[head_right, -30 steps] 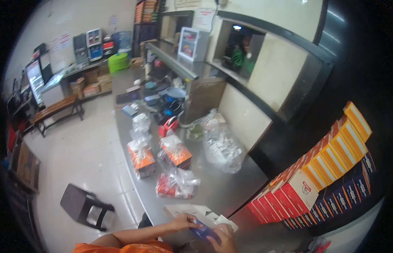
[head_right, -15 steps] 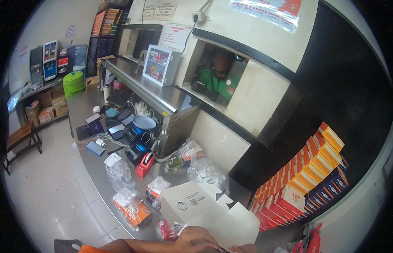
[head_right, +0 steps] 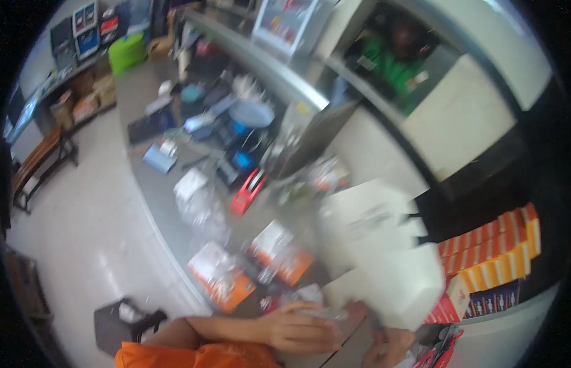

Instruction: The person folds cardboard food boxes into shape by hand and stacks them on the counter.

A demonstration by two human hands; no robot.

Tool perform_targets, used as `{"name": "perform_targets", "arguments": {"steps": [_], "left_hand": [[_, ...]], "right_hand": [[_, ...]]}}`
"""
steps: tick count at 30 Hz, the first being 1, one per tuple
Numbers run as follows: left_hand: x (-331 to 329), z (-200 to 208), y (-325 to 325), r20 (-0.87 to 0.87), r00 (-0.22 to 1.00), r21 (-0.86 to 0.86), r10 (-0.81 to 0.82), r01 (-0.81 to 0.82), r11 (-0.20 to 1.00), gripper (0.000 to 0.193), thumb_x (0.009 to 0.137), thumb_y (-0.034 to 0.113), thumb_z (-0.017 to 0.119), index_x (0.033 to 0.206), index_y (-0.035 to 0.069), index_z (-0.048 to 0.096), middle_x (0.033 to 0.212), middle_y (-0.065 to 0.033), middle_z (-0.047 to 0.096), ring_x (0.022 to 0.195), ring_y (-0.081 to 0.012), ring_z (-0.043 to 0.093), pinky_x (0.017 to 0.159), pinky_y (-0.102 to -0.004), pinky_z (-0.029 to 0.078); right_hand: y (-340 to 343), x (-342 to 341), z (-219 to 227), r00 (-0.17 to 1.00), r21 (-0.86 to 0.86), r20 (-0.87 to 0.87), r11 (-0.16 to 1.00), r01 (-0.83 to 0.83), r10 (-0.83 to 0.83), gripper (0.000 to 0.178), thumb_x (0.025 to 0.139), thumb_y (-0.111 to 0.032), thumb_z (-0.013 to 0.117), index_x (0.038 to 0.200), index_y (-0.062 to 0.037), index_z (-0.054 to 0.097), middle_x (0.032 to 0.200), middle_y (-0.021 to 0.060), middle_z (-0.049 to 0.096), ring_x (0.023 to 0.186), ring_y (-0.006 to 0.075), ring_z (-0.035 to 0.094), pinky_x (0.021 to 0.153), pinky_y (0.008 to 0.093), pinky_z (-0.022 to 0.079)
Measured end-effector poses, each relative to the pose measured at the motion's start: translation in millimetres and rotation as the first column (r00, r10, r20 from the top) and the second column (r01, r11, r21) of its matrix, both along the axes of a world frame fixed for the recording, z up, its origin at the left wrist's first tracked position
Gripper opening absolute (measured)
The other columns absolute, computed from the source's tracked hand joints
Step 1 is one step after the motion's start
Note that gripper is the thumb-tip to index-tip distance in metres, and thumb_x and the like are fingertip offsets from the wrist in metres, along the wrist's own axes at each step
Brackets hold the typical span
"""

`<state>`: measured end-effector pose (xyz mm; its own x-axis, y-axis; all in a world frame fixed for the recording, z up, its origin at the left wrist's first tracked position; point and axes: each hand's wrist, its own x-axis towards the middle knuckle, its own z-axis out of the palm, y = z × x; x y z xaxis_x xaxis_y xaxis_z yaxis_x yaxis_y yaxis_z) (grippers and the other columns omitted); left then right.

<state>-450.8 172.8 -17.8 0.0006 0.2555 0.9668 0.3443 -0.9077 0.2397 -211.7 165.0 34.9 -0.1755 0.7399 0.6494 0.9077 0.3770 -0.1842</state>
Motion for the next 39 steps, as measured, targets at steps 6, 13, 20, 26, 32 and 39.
{"name": "perform_targets", "arguments": {"steps": [6,13,20,26,32,39], "left_hand": [[-84,-84,-21,-0.026,0.858,-0.436,0.513,-0.471,0.767,0.031,0.072,0.01,0.064,0.102,0.008,0.063,0.109,-0.011,0.06,0.098,-0.0289,0.059,0.087,-0.038,0.046],[-63,-133,-59,-0.763,0.543,-0.599,0.35,-0.798,-0.068,0.058,0.078,0.018,0.064,0.13,0.001,0.043,0.13,-0.0307,0.041,0.12,-0.0428,0.043,0.093,-0.0459,0.042],[-35,-162,-57,-0.951,0.307,-0.308,0.027,-0.944,-0.123,0.048,0.084,0.02,0.052,0.126,-0.004,0.049,0.127,-0.0411,0.04,0.114,-0.0475,0.05,0.086,-0.0446,0.049],[-50,-157,-42,-0.95,0.298,-0.304,0.094,-0.95,-0.064,0.054,0.09,0.038,0.045,0.126,-0.002,0.051,0.105,-0.0407,0.055,0.088,-0.0457,0.063,0.074,-0.0421,0.052],[-82,-132,-29,-0.825,0.547,-0.553,0.14,-0.833,-0.004,0.075,0.088,0.06,0.041,0.132,0.0,0.044,0.073,-0.0192,0.064,0.057,-0.0289,0.064,0.059,-0.0361,0.052],[-73,-140,-14,-0.836,0.537,-0.537,-0.108,-0.843,-0.038,0.082,0.082,0.063,0.048,0.136,0.002,0.04,0.064,-0.0061,0.062,0.051,-0.0203,0.06,0.063,-0.0387,0.05]], "right_hand": [[10,14,-24,0.996,0.047,-0.057,0.997,0.066,-0.064,0.018,0.088,-0.003,0.057,0.102,0.008,0.053,0.087,0.0157,0.058,0.078,0.0257,0.054,0.069,0.0343,0.044],[15,17,-44,0.989,-0.008,-0.087,0.993,0.117,-0.118,0.02,0.09,-0.007,0.058,0.103,0.0074,0.053,0.085,0.0126,0.058,0.071,0.0202,0.054,0.062,0.03,0.043],[15,3,-43,0.99,0.007,-0.112,0.996,0.09,-0.089,0.017,0.091,-0.008,0.056,0.101,0.0066,0.054,0.084,0.0124,0.058,0.071,0.0188,0.056,0.061,0.0293,0.043],[18,-1,-41,0.999,-0.043,-0.054,0.999,0.006,-0.009,0.014,0.09,-0.007,0.055,0.097,0.0054,0.056,0.084,0.0136,0.057,0.071,0.0223,0.057,0.06,0.0303,0.044],[20,-5,-46,0.996,-0.03,-0.089,0.999,0.023,-0.025,0.016,0.089,-0.01,0.057,0.096,0.0041,0.057,0.083,0.0122,0.058,0.072,0.0239,0.058,0.062,0.0321,0.044],[18,-1,-47,0.992,-0.038,-0.1,0.997,0.07,-0.074,0.016,0.088,-0.008,0.059,0.098,0.0042,0.058,0.084,0.0135,0.059,0.073,0.0245,0.056,0.066,0.0334,0.044]]}}
